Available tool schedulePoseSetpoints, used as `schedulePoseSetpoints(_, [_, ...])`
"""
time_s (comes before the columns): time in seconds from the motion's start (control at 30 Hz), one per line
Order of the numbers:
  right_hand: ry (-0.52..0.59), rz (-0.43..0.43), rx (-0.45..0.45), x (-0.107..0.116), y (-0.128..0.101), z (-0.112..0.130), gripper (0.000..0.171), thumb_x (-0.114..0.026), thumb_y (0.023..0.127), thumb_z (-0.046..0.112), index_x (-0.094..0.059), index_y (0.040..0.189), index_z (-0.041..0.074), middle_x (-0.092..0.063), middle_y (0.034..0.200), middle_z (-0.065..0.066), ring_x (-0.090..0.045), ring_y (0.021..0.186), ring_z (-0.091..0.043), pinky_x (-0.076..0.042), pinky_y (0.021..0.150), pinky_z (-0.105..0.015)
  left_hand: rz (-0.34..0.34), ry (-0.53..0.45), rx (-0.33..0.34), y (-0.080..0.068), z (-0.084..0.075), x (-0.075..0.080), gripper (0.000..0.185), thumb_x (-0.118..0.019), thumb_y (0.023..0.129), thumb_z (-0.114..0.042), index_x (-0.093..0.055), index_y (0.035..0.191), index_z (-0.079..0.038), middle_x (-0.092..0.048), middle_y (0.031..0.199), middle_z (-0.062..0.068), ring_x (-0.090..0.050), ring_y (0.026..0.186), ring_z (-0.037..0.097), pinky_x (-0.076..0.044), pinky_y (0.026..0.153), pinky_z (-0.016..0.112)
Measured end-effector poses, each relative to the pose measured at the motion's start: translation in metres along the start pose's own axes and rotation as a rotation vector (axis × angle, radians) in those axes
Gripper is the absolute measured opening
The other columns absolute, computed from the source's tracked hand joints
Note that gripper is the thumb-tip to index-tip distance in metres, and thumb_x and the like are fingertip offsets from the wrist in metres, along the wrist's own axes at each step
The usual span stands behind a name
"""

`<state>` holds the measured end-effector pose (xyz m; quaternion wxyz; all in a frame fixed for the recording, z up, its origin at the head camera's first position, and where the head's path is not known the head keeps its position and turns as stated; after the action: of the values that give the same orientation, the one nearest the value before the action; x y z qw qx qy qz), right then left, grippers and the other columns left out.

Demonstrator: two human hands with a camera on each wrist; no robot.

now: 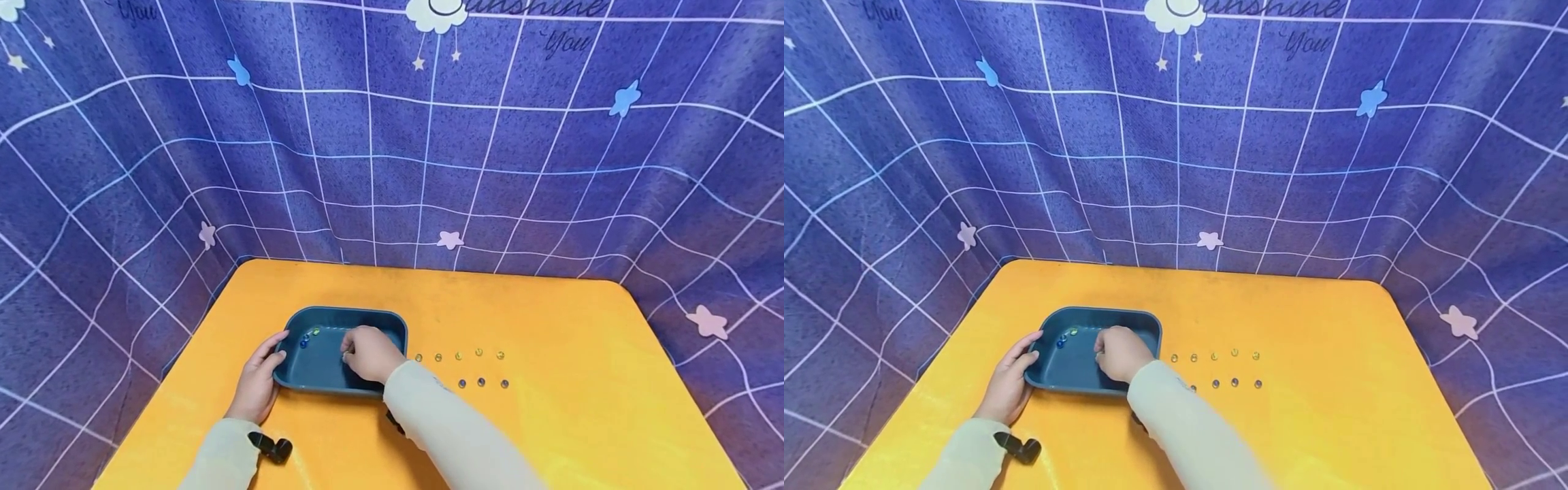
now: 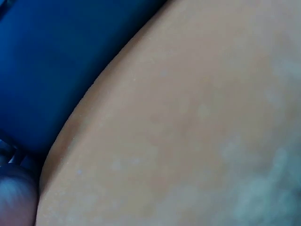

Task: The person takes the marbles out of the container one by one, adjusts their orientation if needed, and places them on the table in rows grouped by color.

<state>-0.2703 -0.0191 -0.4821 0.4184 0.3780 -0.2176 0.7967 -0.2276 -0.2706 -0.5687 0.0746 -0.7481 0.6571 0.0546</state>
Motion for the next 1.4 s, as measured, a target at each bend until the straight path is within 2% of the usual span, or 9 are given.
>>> schedulePoseSetpoints(0.17, [0.032,-0.040,0.019,0.009,-0.013,-0.004,0.004,-0.072,0.098,0.013,-0.074,0.101,0.015,-0.062,0.093,0.009,-0.058,0.083,-0.006,-0.054,0.079,-0.025,0.004,0.013,0.004,-0.001,-0.001,0.000,0.048,-0.049,0.110,-0.013,-0.041,0.156,-0.003,-0.017,0.170,0.009,-0.014,0.154,0.022,-0.032,0.116,0.024])
schedulePoseSetpoints(0.4, [0.137,-0.093,0.026,0.019,-0.033,-0.015,0.006,-0.071,0.099,0.015,-0.073,0.104,0.014,-0.060,0.095,0.011,-0.057,0.084,-0.006,-0.053,0.080,-0.026,-0.001,0.018,0.008,-0.001,-0.003,-0.002,0.048,-0.048,0.110,-0.011,-0.041,0.156,-0.002,-0.017,0.170,0.010,-0.014,0.154,0.022,-0.029,0.119,0.026])
schedulePoseSetpoints(0.63, [0.209,-0.173,0.055,0.034,-0.059,-0.032,0.007,-0.071,0.099,0.015,-0.073,0.105,0.019,-0.060,0.097,0.010,-0.056,0.087,-0.010,-0.053,0.080,-0.029,-0.011,0.010,0.022,-0.001,-0.001,-0.003,0.047,-0.047,0.110,-0.010,-0.041,0.156,-0.003,-0.017,0.170,0.009,-0.014,0.154,0.021,-0.028,0.120,0.028])
schedulePoseSetpoints(0.83, [0.194,-0.277,0.049,0.044,-0.080,-0.045,0.009,-0.073,0.097,0.014,-0.073,0.106,0.017,-0.059,0.094,0.010,-0.056,0.085,-0.012,-0.053,0.078,-0.029,0.006,0.007,0.024,-0.001,-0.001,-0.003,0.048,-0.048,0.110,-0.012,-0.040,0.157,-0.004,-0.016,0.170,0.008,-0.014,0.154,0.021,-0.029,0.119,0.029])
schedulePoseSetpoints(1.0, [0.207,-0.336,0.085,0.046,-0.095,-0.056,0.012,-0.074,0.096,0.011,-0.074,0.107,0.016,-0.060,0.095,0.011,-0.057,0.086,-0.010,-0.056,0.079,-0.034,-0.002,0.002,0.037,0.002,-0.002,-0.003,0.048,-0.048,0.110,-0.013,-0.040,0.157,-0.005,-0.017,0.170,0.006,-0.014,0.154,0.021,-0.030,0.119,0.030])
schedulePoseSetpoints(1.23, [0.253,-0.424,0.071,0.054,-0.120,-0.077,0.016,-0.077,0.092,0.005,-0.075,0.105,0.015,-0.063,0.092,0.012,-0.060,0.085,-0.008,-0.056,0.078,-0.035,-0.007,0.003,0.039,0.000,-0.001,-0.002,0.048,-0.048,0.110,-0.012,-0.040,0.157,-0.005,-0.017,0.170,0.006,-0.014,0.154,0.021,-0.024,0.122,0.037])
schedulePoseSetpoints(1.4, [0.275,-0.483,0.022,0.068,-0.135,-0.098,0.017,-0.077,0.093,0.006,-0.075,0.105,0.018,-0.065,0.092,0.010,-0.061,0.085,-0.011,-0.055,0.074,-0.035,-0.010,0.004,0.034,-0.001,-0.002,-0.002,0.048,-0.047,0.110,-0.011,-0.040,0.157,-0.004,-0.017,0.170,0.006,-0.014,0.154,0.021,-0.025,0.122,0.035])
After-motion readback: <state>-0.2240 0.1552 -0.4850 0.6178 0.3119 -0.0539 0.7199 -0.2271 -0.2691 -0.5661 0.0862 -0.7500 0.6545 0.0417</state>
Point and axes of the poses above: each hand's wrist, its own y-axis towards the middle knuckle, its own x-axis out of the back of the hand, z = x × y, the point moved 1 cm from there along y, towards the middle knuckle
